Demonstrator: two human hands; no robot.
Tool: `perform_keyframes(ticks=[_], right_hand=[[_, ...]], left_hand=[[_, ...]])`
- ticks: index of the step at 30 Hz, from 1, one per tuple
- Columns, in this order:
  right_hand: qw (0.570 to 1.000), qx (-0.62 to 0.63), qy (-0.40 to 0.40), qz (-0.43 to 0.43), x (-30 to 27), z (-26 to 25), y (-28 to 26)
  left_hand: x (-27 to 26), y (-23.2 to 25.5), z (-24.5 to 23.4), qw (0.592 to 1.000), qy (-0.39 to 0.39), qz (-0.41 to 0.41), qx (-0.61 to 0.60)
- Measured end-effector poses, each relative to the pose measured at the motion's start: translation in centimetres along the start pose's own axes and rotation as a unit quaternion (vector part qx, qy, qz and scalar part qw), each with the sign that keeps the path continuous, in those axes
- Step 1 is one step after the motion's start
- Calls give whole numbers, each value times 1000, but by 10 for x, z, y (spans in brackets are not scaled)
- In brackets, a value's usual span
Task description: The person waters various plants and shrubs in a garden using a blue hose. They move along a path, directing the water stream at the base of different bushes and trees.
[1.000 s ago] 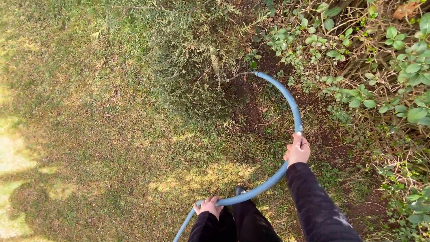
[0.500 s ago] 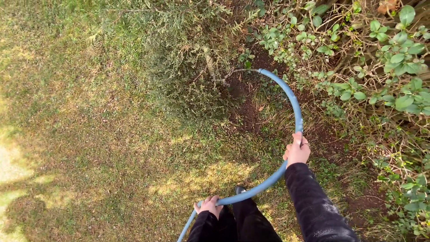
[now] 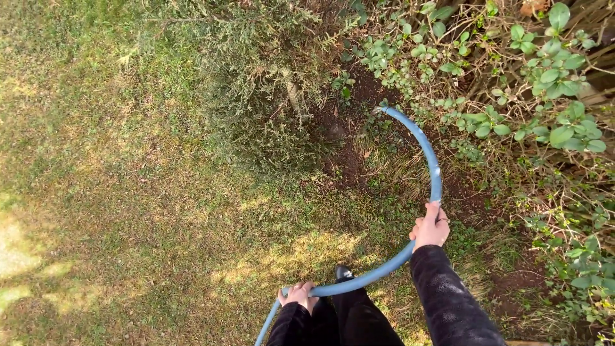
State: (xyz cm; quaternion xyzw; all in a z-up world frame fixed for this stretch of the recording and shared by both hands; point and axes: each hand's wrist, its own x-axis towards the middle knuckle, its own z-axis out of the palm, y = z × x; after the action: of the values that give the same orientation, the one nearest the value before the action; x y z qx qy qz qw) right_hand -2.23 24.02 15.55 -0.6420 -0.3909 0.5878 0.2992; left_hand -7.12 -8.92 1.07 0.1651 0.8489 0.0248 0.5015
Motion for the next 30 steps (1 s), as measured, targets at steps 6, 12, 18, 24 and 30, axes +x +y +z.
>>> perform_keyframes(ticks=[6,12,18,24,30], right_hand=[[1000,-19,-2,25,2,-18,8],[1000,-28,-5,10,9,-28,21],[998,-37,-52,4,-13,-18,24],[994,-40,-98,-8,-33,14,24],[992,-66,-111,-7,-55,51,18]], left_hand=[[0,-15,24,998,24,59,-26],[5,-27,40,991,53,111,-49],[-1,-40,41,995,27,87,-39],[3,-62,50,995,63,50,-67],[0,-77,38,990,96,43,-95]])
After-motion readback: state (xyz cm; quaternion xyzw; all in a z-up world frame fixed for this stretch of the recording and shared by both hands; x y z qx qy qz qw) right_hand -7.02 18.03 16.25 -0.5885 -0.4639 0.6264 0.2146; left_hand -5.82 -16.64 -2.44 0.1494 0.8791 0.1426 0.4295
